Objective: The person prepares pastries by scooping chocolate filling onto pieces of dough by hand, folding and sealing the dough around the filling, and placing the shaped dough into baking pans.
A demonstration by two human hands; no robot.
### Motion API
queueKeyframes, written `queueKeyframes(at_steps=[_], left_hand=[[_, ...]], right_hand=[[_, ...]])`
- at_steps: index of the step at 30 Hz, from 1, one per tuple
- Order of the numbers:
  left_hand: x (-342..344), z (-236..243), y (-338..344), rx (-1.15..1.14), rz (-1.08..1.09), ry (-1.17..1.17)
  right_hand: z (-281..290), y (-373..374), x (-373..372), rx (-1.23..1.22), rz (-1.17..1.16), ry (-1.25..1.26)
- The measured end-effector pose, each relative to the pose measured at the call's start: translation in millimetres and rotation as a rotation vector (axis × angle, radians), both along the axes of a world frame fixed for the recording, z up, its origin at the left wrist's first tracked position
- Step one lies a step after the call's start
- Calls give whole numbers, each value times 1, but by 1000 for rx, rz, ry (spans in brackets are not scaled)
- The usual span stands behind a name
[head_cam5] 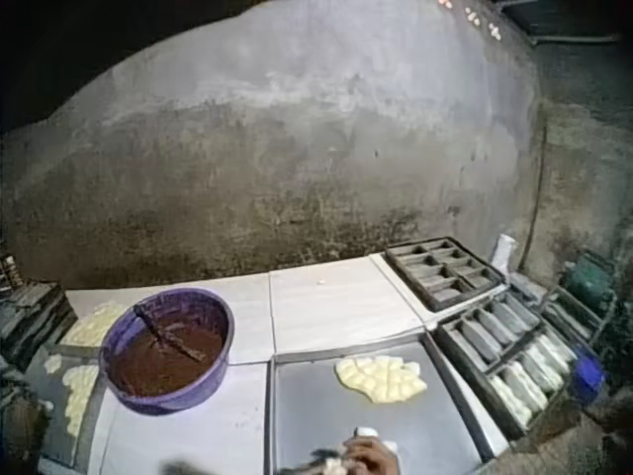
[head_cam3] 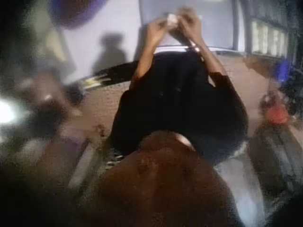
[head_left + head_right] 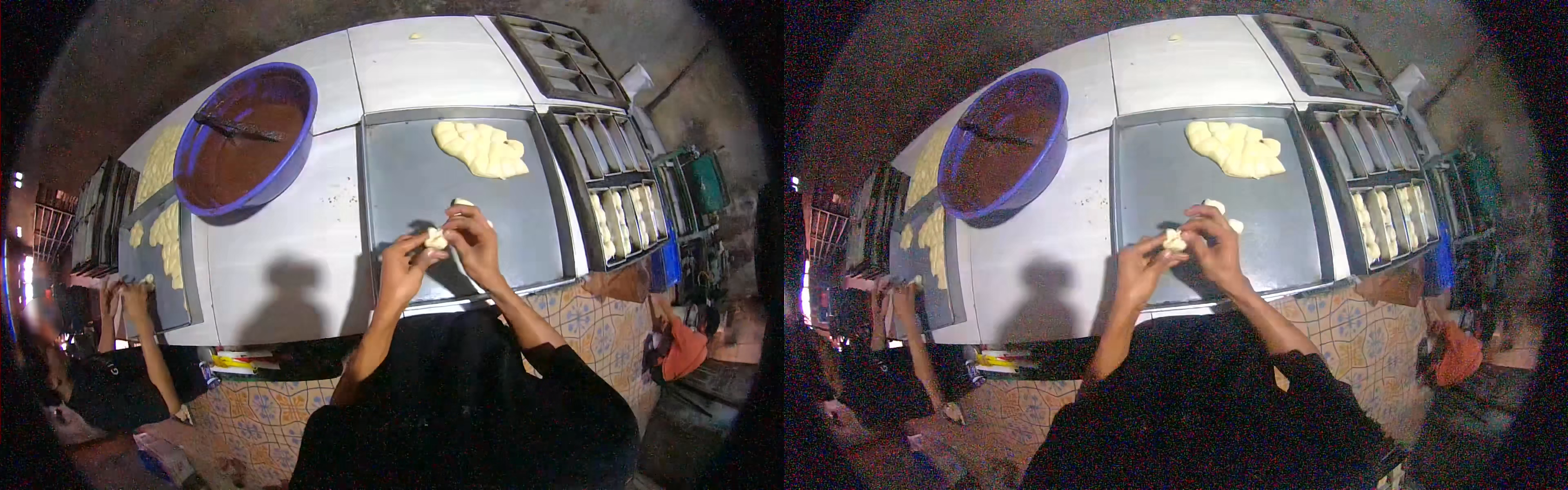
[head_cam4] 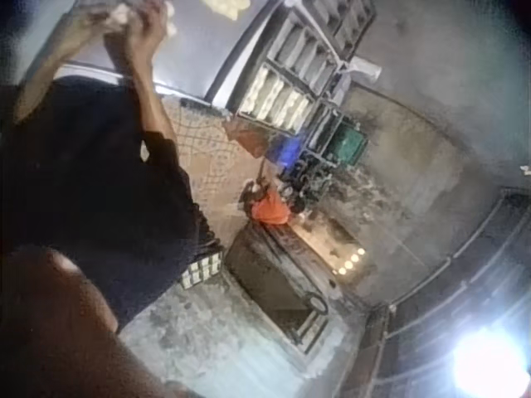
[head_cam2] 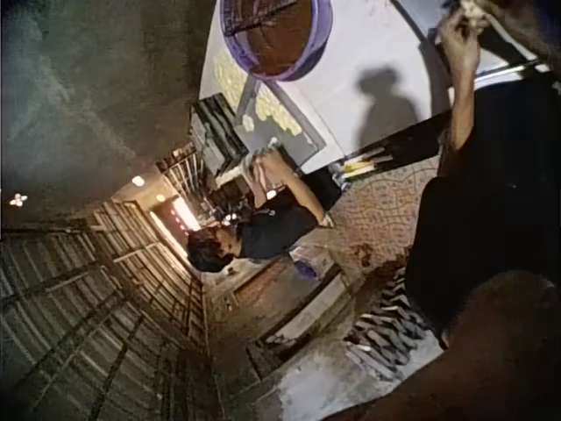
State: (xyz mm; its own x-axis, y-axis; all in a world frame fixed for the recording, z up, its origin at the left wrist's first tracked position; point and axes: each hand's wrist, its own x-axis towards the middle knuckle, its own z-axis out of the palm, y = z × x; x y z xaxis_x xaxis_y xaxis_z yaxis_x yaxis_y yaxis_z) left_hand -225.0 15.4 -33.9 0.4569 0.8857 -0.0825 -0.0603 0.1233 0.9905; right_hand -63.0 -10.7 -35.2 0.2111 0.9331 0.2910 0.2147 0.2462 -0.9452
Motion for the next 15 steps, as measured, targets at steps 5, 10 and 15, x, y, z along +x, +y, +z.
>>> queueKeyframes(at_steps=[5, 10, 15], left_hand=[[10, 2, -9, -313, 52, -263], [17, -3, -16, -336, 107, -165], [16, -18, -18, 2, 107, 191]], right_hand=[[4, -5, -1, -89, 94, 281], [10, -18, 9, -269, 135, -54], [10, -20, 2, -214, -8, -29]])
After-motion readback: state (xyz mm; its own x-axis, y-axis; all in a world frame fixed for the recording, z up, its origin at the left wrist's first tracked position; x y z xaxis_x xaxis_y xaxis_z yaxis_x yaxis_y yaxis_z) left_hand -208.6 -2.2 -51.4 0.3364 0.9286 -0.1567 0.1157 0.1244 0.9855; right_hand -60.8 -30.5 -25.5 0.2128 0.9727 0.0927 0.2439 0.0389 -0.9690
